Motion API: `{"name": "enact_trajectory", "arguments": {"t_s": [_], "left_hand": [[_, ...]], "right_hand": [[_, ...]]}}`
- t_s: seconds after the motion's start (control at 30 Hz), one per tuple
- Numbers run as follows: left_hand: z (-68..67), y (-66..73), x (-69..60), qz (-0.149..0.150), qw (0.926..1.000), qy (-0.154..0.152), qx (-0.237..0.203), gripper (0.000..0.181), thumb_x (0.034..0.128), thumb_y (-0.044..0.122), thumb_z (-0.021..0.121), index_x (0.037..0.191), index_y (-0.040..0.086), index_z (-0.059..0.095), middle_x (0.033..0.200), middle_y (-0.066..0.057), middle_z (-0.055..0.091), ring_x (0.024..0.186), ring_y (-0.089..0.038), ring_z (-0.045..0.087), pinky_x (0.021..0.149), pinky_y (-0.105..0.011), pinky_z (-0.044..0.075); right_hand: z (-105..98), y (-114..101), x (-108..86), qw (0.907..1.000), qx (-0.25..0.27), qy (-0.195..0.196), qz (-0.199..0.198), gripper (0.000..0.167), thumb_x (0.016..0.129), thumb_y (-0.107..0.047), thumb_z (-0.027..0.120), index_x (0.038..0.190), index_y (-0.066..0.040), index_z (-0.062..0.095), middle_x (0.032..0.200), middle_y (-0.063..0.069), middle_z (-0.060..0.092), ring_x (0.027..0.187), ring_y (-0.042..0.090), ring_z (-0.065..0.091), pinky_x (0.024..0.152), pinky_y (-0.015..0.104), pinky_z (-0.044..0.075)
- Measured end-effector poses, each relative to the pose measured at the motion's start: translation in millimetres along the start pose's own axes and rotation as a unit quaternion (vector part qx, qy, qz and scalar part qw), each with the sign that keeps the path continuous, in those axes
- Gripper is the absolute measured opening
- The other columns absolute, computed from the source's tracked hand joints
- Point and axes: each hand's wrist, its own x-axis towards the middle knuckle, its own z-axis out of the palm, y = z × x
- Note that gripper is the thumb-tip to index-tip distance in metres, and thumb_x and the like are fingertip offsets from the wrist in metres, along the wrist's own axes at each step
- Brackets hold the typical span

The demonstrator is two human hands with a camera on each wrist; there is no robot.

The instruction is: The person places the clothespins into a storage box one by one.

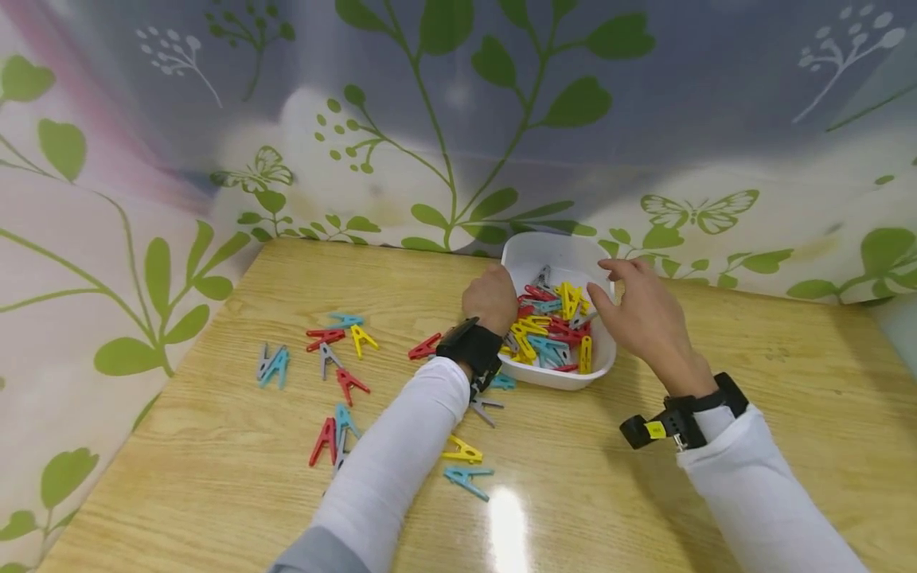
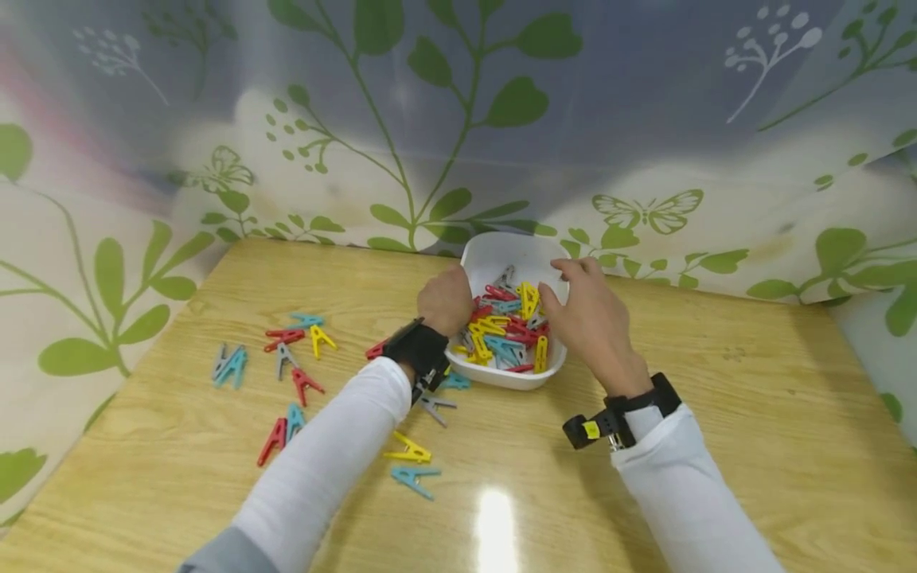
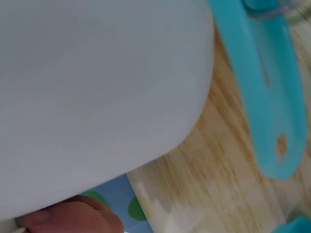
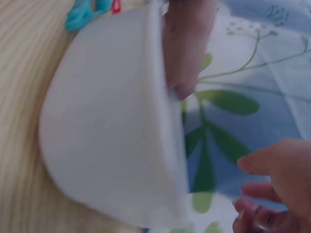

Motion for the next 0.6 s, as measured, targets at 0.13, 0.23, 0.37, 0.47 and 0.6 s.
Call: {"name": "enact_trajectory", "arguments": {"t_s": [0.13,0.23,0.37,0.47,0.6], "left_hand": [[1.4,-0.2,-0.5,0.000,1.0000,-0.004,0.003,0.020,0.0960,0.022,0.057,0.106,0.007,0.063,0.082,-0.008,0.070,0.070,-0.023,0.067,0.056,-0.034,0.053],[1.8,0.1,0.4,0.000,1.0000,-0.007,0.003,0.020,0.0963,0.022,0.056,0.106,0.007,0.063,0.082,-0.008,0.070,0.070,-0.023,0.067,0.057,-0.034,0.053],[2.0,-0.3,0.2,0.001,1.0000,-0.009,0.002,0.021,0.0956,0.023,0.057,0.108,0.007,0.062,0.082,-0.008,0.069,0.070,-0.023,0.067,0.057,-0.034,0.053],[1.8,-1.3,-0.2,0.002,0.9998,-0.018,0.000,0.023,0.0956,0.024,0.057,0.109,0.007,0.062,0.083,-0.008,0.070,0.070,-0.022,0.067,0.057,-0.034,0.053],[0.7,-3.9,1.7,0.002,0.9994,-0.035,-0.006,0.024,0.0961,0.025,0.056,0.112,0.007,0.060,0.088,-0.008,0.070,0.074,-0.022,0.068,0.060,-0.034,0.054]], "right_hand": [[9,12,6.3,0.9986,0.011,-0.020,0.048,0.060,0.098,-0.034,0.048,0.142,0.004,0.036,0.123,0.024,0.043,0.101,0.039,0.051,0.070,0.052,0.045],[17,19,13.5,0.9969,0.011,-0.035,0.070,0.061,0.098,-0.033,0.046,0.141,0.009,0.032,0.126,0.029,0.037,0.104,0.042,0.048,0.072,0.056,0.045],[30,28,22.6,0.9932,0.052,-0.055,0.088,0.058,0.099,-0.023,0.040,0.143,0.012,0.025,0.132,0.034,0.034,0.112,0.047,0.045,0.083,0.059,0.044],[39,34,24.8,0.9854,0.117,-0.066,0.105,0.057,0.097,-0.012,0.035,0.148,0.008,0.017,0.137,0.035,0.035,0.121,0.047,0.042,0.094,0.059,0.039],[47,35,24.3,0.9664,0.201,-0.053,0.151,0.063,0.093,-0.005,0.034,0.153,-0.004,0.014,0.139,0.031,0.039,0.121,0.042,0.043,0.096,0.056,0.039]]}}
